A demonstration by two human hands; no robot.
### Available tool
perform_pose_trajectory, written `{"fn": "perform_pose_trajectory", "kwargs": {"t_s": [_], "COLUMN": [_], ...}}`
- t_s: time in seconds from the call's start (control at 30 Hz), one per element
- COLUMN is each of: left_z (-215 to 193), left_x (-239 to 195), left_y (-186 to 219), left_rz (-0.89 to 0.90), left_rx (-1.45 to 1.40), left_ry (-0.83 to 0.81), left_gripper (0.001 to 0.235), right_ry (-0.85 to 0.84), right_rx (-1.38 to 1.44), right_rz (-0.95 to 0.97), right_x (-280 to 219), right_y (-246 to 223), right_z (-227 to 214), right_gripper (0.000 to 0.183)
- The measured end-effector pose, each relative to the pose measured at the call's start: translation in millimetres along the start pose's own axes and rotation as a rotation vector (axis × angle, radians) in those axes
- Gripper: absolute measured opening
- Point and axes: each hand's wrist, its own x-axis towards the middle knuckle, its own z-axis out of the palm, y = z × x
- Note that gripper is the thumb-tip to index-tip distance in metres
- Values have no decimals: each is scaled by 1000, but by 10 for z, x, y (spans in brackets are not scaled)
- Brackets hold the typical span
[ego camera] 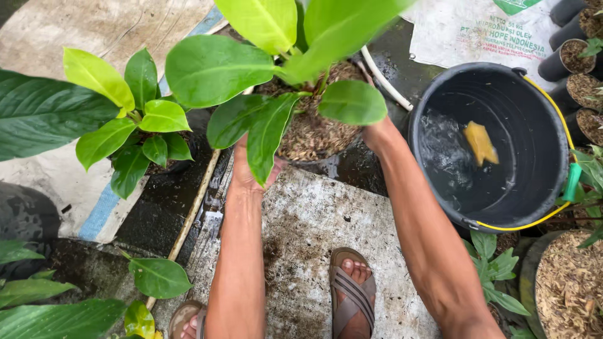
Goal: The person cleans the leaves of a potted plant using a sponge and water. They dip the sponge into a bucket of water, then wipe each leaf individually, repeating the process for multiple leaves on the plant.
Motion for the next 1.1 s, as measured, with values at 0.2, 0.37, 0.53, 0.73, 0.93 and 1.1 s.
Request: {"fn": "perform_pose_trajectory", "kwargs": {"t_s": [0.2, 0.37, 0.53, 0.73, 0.93, 1.1], "left_z": [-9, 303, 420, 509, 481, 392], "left_x": [-66, -17, 78, 166, 40, -2], "left_y": [145, -3, -136, -275, -126, 141], "left_rz": [-12, -141, -163, -157, -118, -23], "left_rx": [175, -13, 13, 85, 156, 175], "left_ry": [41, 101, -28, 108, 42, -4], "left_gripper": [87, 120, 128, 122, 112, 94], "right_ry": [324, -5, -73, 99, 156, 241], "right_rx": [-1265, -1431, -341, -263, 184, -290], "right_rz": [-116, 471, 255, -404, 59, 58], "right_x": [-798, -561, -832, -791, -55, -78], "right_y": [-554, -362, -800, -769, -245, 261], "right_z": [-968, -1630, -1086, 78, -59, -28], "right_gripper": [34, 39, 39, 76, 86, 71]}}
